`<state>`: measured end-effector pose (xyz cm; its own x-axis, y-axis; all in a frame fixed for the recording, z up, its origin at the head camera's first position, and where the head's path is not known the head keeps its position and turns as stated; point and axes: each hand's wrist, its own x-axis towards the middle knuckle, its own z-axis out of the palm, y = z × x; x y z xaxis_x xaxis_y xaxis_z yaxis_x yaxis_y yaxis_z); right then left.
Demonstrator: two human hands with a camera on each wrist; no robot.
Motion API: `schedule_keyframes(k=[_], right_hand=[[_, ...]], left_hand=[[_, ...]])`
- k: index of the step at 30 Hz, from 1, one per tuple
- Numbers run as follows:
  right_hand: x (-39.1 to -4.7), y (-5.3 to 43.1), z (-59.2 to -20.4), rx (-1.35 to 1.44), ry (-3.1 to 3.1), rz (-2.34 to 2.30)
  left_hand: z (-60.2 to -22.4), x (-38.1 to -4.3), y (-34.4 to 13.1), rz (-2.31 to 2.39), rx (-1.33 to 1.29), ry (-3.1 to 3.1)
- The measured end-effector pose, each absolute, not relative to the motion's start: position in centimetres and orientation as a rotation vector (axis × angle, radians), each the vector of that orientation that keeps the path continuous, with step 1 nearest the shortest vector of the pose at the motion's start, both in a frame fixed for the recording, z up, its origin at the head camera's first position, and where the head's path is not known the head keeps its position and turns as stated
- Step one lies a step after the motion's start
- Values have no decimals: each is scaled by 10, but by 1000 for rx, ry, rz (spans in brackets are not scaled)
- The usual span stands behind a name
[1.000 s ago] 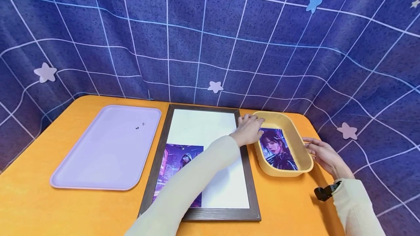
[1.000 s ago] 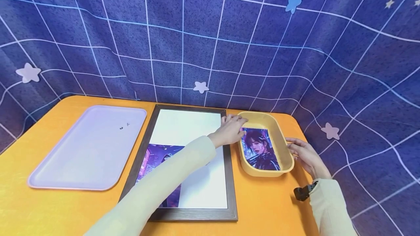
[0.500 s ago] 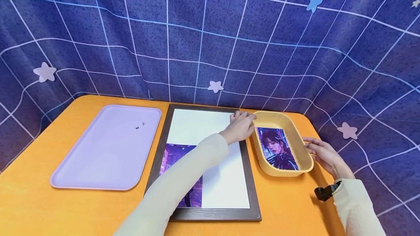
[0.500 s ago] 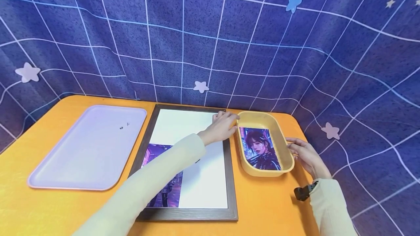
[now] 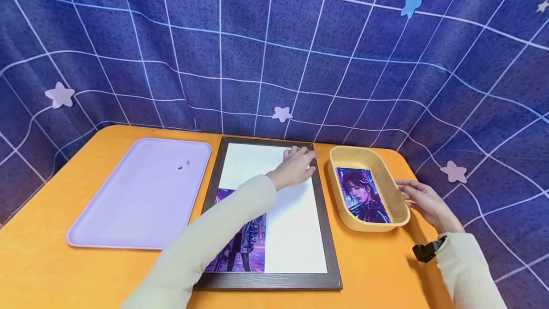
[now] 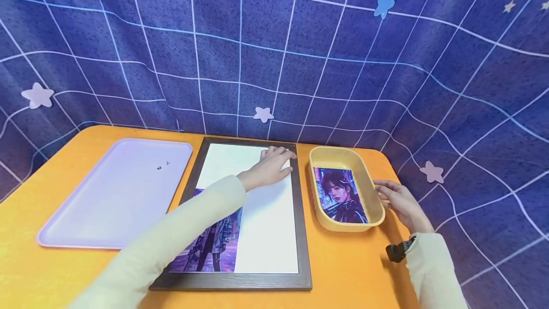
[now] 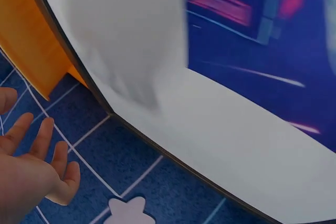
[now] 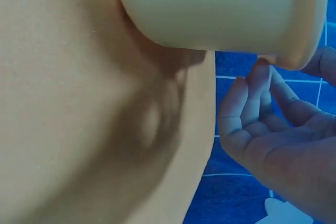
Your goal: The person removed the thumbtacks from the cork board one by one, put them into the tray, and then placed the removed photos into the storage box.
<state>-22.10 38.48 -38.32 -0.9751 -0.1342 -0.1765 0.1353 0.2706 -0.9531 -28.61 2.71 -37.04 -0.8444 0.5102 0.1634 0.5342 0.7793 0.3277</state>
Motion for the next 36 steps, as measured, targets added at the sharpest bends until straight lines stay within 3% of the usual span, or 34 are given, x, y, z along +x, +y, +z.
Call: schedule_keyframes(k=[19, 36], right_hand=[[-224, 355, -352, -145, 2807, -1373], [-216, 279, -332, -672, 2989, -1231]], left_hand=[[-375, -280, -42, -513, -860, -2964], [-377, -261, -83, -549, -887, -2928]])
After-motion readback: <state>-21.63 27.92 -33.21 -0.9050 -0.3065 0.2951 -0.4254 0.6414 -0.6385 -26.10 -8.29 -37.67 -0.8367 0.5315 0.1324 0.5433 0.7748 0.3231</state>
